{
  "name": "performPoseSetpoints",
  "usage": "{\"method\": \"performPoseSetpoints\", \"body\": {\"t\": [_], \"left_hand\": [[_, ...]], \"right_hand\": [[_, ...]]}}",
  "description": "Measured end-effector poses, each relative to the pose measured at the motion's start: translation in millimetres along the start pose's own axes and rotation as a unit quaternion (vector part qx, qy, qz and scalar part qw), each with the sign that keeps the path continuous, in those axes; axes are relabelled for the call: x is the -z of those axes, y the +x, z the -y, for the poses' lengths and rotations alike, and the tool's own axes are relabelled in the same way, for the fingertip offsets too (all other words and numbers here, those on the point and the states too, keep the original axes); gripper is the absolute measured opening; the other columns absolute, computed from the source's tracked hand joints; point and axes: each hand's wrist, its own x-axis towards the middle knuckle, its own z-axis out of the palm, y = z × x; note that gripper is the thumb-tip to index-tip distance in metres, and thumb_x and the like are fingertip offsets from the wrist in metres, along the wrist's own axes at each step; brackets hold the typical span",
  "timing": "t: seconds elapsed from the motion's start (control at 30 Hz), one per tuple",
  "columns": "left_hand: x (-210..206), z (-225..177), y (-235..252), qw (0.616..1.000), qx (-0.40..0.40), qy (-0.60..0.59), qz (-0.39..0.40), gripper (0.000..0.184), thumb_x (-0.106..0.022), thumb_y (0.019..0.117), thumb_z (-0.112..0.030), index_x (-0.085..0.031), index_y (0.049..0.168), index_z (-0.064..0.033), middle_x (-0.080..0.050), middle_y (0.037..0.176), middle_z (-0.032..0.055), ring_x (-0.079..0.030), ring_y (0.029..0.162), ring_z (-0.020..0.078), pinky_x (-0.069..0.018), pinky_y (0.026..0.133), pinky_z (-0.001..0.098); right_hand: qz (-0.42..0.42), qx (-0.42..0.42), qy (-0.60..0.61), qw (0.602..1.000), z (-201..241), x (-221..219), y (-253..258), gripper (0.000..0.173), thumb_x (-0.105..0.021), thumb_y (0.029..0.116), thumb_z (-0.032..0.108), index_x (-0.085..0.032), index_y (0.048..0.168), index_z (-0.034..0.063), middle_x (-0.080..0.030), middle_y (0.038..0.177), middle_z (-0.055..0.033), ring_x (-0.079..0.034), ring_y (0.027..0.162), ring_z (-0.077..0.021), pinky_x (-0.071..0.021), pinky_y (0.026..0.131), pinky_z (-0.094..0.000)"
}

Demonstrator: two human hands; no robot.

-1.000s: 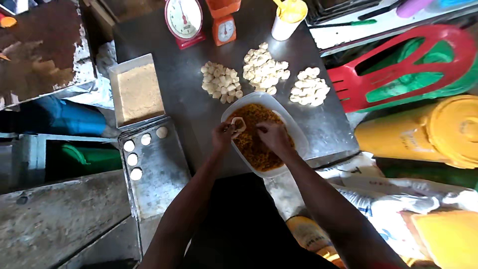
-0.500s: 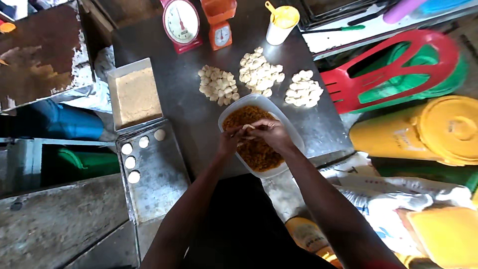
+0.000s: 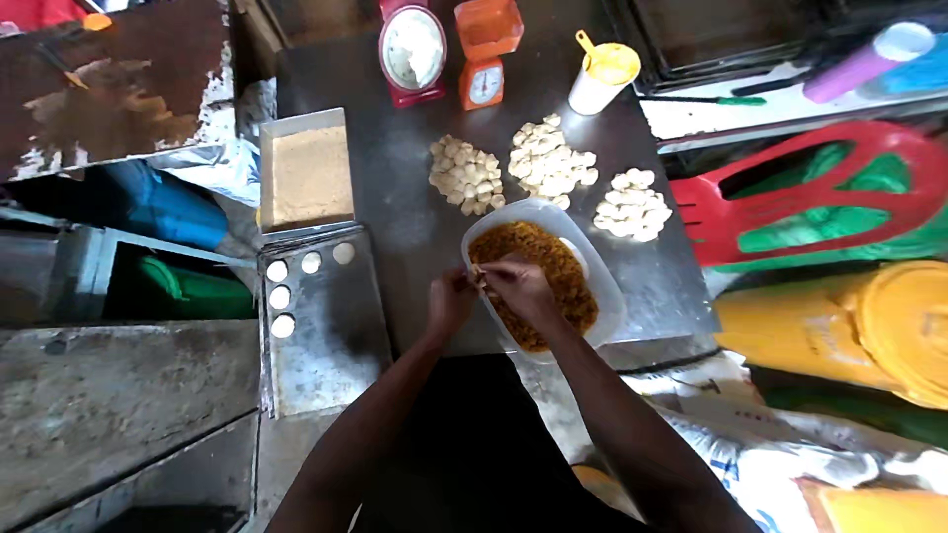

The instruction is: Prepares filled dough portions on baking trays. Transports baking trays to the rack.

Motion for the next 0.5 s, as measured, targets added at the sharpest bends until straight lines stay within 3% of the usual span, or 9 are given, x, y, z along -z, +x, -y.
{"method": "performPoseSetpoints", "body": {"t": [0.07,0.1,0.17,0.23,0.3,0.37,0.4,0.5], "left_hand": [[20.7,14.4,-9.8,0.999,-0.008,-0.042,-0.006,0.041,-0.067,0.0974,-0.005,-0.061,0.137,-0.0007,-0.071,0.114,0.0161,-0.074,0.093,0.0200,-0.0638,0.087,0.0369],[30.0,23.4,-14.5,0.998,-0.019,-0.064,-0.005,0.037,-0.068,0.0974,-0.006,-0.063,0.134,-0.0009,-0.073,0.110,0.0148,-0.075,0.088,0.0192,-0.0647,0.083,0.0360],[44.2,37.4,-23.4,0.997,-0.037,-0.068,-0.007,0.027,-0.070,0.0976,-0.011,-0.070,0.123,-0.0011,-0.075,0.102,0.0109,-0.074,0.080,0.0167,-0.0646,0.077,0.0342],[52.4,55.3,-25.2,0.999,-0.029,-0.017,-0.019,0.022,-0.071,0.0975,-0.018,-0.074,0.114,-0.0038,-0.075,0.099,0.0078,-0.074,0.080,0.0150,-0.0644,0.077,0.0336],[58.4,74.3,-22.5,0.997,-0.017,0.067,-0.026,0.021,-0.070,0.0971,-0.019,-0.074,0.111,-0.0040,-0.072,0.103,0.0099,-0.072,0.086,0.0161,-0.0628,0.082,0.0347],[58.6,97.6,-12.7,0.988,0.004,0.152,-0.018,0.022,-0.068,0.0980,-0.020,-0.074,0.111,-0.0040,-0.070,0.111,0.0132,-0.070,0.095,0.0215,-0.0593,0.090,0.0402],[55.7,113.8,-5.5,0.982,0.011,0.189,-0.012,0.021,-0.067,0.0978,-0.019,-0.074,0.111,-0.0038,-0.069,0.114,0.0145,-0.069,0.101,0.0252,-0.0577,0.093,0.0446],[35.9,174.3,3.2,0.964,0.051,0.258,0.037,0.025,-0.066,0.0983,-0.017,-0.072,0.119,-0.0049,-0.065,0.130,0.0160,-0.065,0.116,0.0324,-0.0530,0.103,0.0522]], "right_hand": [[0.092,-0.017,0.000,0.996,9.7,-8.0,-0.8,0.038,-0.077,0.0915,0.017,-0.072,0.129,0.0130,-0.065,0.124,-0.0122,-0.068,0.106,-0.0194,-0.0607,0.090,-0.0371],[0.111,-0.011,-0.015,0.994,11.5,-15.7,-2.4,0.038,-0.078,0.0916,0.019,-0.071,0.129,0.0129,-0.065,0.125,-0.0126,-0.067,0.108,-0.0195,-0.0604,0.092,-0.0362],[0.106,-0.004,-0.037,0.994,8.8,-35.4,-5.2,0.022,-0.074,0.0952,0.020,-0.077,0.116,0.0116,-0.069,0.113,-0.0099,-0.069,0.098,-0.0173,-0.0601,0.087,-0.0349],[0.112,-0.020,-0.032,0.993,-1.0,-55.7,-5.8,0.017,-0.072,0.0967,0.021,-0.078,0.107,0.0091,-0.071,0.104,-0.0078,-0.069,0.089,-0.0151,-0.0605,0.082,-0.0341],[0.158,-0.076,-0.004,0.985,-9.0,-74.0,-4.7,0.022,-0.073,0.0959,0.021,-0.074,0.111,0.0061,-0.072,0.107,-0.0096,-0.072,0.088,-0.0164,-0.0629,0.081,-0.0349],[0.222,-0.138,0.006,0.965,-19.8,-92.5,-1.5,0.037,-0.074,0.0944,0.017,-0.065,0.129,0.0052,-0.067,0.125,-0.0138,-0.071,0.103,-0.0219,-0.0613,0.091,-0.0400],[0.229,-0.156,-0.002,0.961,-29.6,-106.2,-2.1,0.039,-0.074,0.0936,0.014,-0.065,0.131,0.0058,-0.067,0.127,-0.0140,-0.070,0.107,-0.0227,-0.0599,0.095,-0.0410],[0.183,-0.172,-0.061,0.966,-82.8,-158.4,-25.2,0.026,-0.070,0.0914,0.006,-0.072,0.117,0.0041,-0.070,0.118,-0.0158,-0.069,0.106,-0.0258,-0.0584,0.096,-0.0452]]}}
